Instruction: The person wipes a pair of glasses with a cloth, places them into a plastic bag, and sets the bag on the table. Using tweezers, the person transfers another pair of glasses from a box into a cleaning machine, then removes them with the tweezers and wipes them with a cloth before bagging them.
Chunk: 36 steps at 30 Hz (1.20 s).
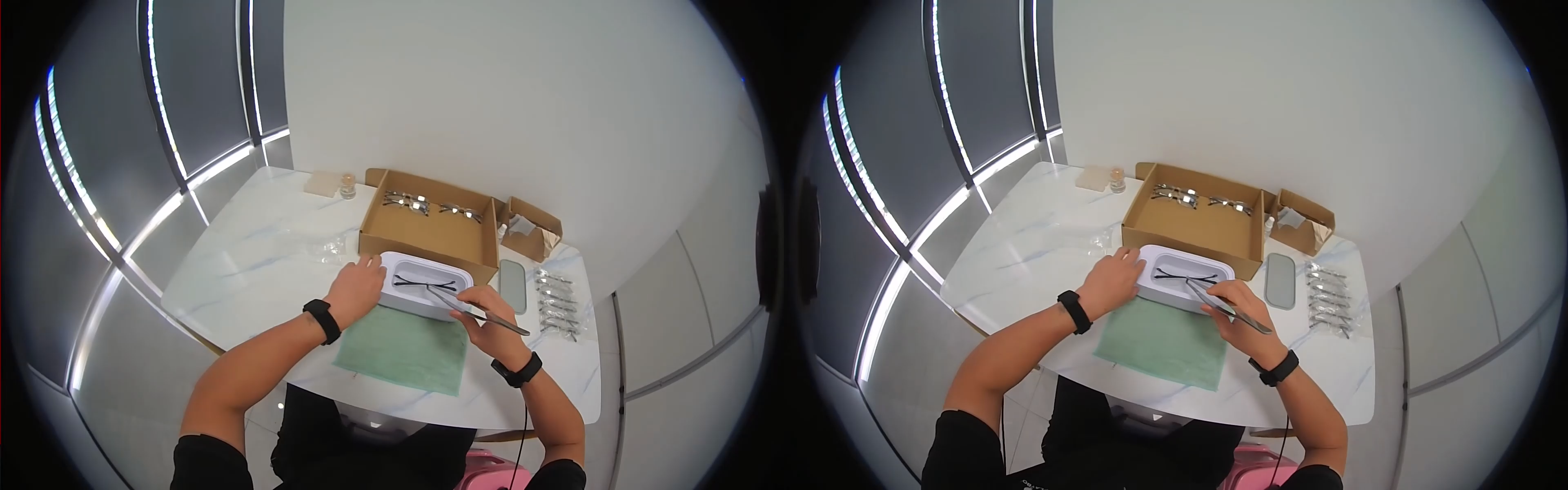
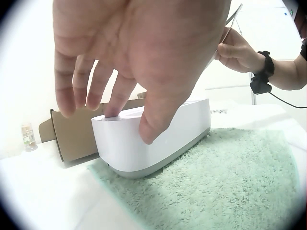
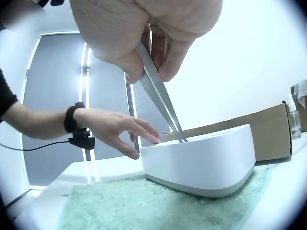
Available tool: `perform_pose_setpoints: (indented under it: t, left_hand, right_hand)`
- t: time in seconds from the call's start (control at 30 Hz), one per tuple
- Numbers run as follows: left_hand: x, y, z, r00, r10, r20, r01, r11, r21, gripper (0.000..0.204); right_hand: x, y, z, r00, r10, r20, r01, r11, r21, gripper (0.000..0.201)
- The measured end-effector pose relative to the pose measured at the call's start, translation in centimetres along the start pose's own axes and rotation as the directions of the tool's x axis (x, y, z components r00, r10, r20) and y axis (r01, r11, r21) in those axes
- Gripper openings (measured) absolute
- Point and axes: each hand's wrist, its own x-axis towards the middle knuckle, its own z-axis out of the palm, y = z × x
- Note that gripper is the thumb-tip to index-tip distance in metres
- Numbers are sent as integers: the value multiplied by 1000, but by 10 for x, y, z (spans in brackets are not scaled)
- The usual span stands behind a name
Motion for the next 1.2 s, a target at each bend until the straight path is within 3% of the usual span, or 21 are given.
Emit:
perform_pose_setpoints:
  t: [0.03,0.1,0.43,0.53,0.63,0.7,0.73,0.8,0.83,0.9,0.93,1.0,1.2]
  left_hand:
    - [0,0,1,1000,-11,-1,11,1000,9,13]
    - [1,-2,2,988,-36,151,44,998,-48,41]
    - [2,1,3,985,-49,167,53,998,-22,38]
    - [-3,-1,-1,972,-90,217,114,989,-97,46]
    - [-21,-8,-17,991,-83,108,108,962,-249,54]
    - [-40,-2,-37,991,-109,71,129,901,-415,59]
    - [-51,3,-48,992,-106,75,127,900,-416,59]
    - [-75,15,-68,987,-149,61,155,772,-617,56]
    - [-88,21,-72,987,-145,63,153,771,-618,56]
    - [-111,30,-76,968,-237,85,219,624,-750,52]
    - [-119,33,-78,969,-233,85,216,624,-751,52]
    - [-132,37,-78,923,-362,131,306,485,-819,45]
    - [-154,38,-45,838,-545,21,301,431,-851,27]
  right_hand:
    - [1,0,1,1000,2,-5,-2,1000,-5,29]
    - [1,-1,1,1000,6,-5,-6,1000,4,29]
    - [-2,9,5,998,31,-57,-30,999,22,29]
    - [-3,12,6,998,38,-46,-38,999,10,29]
    - [-2,11,6,998,37,-46,-37,999,1,28]
    - [-4,14,6,998,35,-49,-36,999,-6,27]
    - [-5,19,8,994,80,-80,-73,994,78,25]
    - [-4,24,5,985,131,-110,-112,981,161,24]
    - [-1,27,1,975,194,-107,-175,971,166,22]
    - [5,33,-5,960,258,-107,-238,957,168,19]
    - [8,37,-6,939,318,-130,-282,930,237,20]
    - [12,49,-10,888,430,-163,-368,877,308,22]
    - [20,83,-21,840,516,-171,-404,803,438,23]
